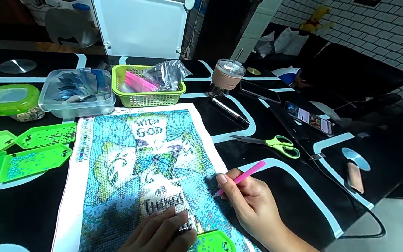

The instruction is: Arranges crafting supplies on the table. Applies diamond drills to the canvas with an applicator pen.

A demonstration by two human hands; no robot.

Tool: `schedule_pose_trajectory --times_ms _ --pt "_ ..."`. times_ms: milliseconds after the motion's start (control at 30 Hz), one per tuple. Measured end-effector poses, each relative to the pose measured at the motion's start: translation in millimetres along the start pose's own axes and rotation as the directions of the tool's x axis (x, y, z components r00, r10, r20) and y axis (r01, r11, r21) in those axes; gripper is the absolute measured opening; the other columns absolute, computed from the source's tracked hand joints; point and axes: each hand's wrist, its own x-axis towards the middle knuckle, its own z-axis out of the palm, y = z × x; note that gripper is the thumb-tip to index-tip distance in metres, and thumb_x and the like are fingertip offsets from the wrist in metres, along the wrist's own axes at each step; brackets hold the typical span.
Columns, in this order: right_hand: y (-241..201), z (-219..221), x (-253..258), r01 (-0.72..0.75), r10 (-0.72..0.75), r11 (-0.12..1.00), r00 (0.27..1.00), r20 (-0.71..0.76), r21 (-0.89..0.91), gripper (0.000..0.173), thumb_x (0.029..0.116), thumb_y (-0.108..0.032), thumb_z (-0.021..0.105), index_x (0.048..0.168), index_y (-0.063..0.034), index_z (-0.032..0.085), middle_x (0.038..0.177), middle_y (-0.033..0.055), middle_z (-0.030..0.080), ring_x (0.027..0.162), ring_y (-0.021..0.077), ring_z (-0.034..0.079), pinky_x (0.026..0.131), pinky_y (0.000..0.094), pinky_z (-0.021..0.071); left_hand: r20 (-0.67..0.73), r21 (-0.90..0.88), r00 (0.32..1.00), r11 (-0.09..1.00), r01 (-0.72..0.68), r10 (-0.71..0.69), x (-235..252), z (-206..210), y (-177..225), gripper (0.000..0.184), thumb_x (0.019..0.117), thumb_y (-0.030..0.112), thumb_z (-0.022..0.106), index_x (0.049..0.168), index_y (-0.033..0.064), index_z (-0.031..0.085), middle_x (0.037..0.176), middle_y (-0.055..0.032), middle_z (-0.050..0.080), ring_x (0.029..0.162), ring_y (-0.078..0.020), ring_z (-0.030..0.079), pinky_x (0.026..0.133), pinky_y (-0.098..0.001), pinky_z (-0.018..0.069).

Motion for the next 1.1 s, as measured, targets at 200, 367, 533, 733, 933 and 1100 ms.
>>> schedule_pose_trajectory --times_ms 200,367,533,733,933,1100 --pt "-3 -7 -3 0.010 -0.008 0.999 0.999 0.046 -0.033 0.030 0.1079 -0.025 0.054 0.089 -0.0059 0.067 0.073 -0.0040 0.065 0.065 -0.0044 0.060 0.058 0.0109 0.0496 0.003 0.009 1.000 1.000 -0.004 0.004 0 0 0 0.043 0.0927 0.040 0.073 0.124 0.0106 0.073 0.137 -0.0141 0.066 0.133 -0.0370 0.058 0.110 -0.0506 0.0453" --pt "-11 -9 -10 0.000 -0.003 0.996 0.999 0.032 0.089 0.027 0.1081 -0.023 0.054 0.092 -0.0065 0.068 0.077 -0.0039 0.068 0.067 -0.0035 0.062 0.059 0.0123 0.0521 -0.013 0.030 1.000 1.000 -0.003 0.003 -1 1 1 0.042 0.0931 0.041 0.072 0.123 0.0117 0.073 0.137 -0.0125 0.067 0.133 -0.0350 0.058 0.110 -0.0491 0.0461" --pt "-42 2 -36 -0.050 -0.004 0.960 0.982 0.189 0.277 0.028 0.1083 -0.019 0.053 0.088 -0.0016 0.062 0.073 0.0047 0.064 0.068 0.0020 0.062 0.064 0.0177 0.0521 -0.053 0.021 0.999 1.000 -0.007 0.008 -2 4 0 0.040 0.0919 0.040 0.074 0.120 0.0123 0.074 0.135 -0.0121 0.068 0.132 -0.0345 0.060 0.109 -0.0490 0.0474" --pt "-40 4 -41 0.009 -0.064 0.970 0.973 0.220 0.242 0.030 0.1080 -0.016 0.053 0.085 0.0010 0.060 0.070 0.0085 0.060 0.066 0.0055 0.059 0.064 0.0178 0.0483 -0.071 0.022 0.997 1.000 -0.010 0.012 -2 7 -1 0.039 0.0917 0.041 0.074 0.119 0.0133 0.074 0.134 -0.0110 0.069 0.131 -0.0333 0.060 0.110 -0.0475 0.0468" --pt "-40 5 -41 0.043 -0.096 0.974 0.967 0.236 0.222 0.030 0.1079 -0.016 0.053 0.084 0.0012 0.060 0.070 0.0091 0.060 0.065 0.0062 0.059 0.063 0.0173 0.0484 -0.070 0.027 0.997 1.000 -0.016 0.018 -1 7 -2 0.039 0.0918 0.041 0.073 0.119 0.0131 0.074 0.134 -0.0112 0.068 0.132 -0.0329 0.059 0.110 -0.0471 0.0465" --pt "-41 3 -39 -0.043 -0.021 0.956 0.976 0.216 0.290 0.029 0.1083 -0.017 0.053 0.086 -0.0003 0.061 0.070 0.0054 0.061 0.066 0.0022 0.060 0.063 0.0161 0.0500 -0.071 0.022 0.997 1.000 -0.010 0.011 -1 7 -1 0.038 0.0909 0.039 0.074 0.119 0.0131 0.074 0.134 -0.0110 0.069 0.131 -0.0335 0.060 0.109 -0.0484 0.0467"
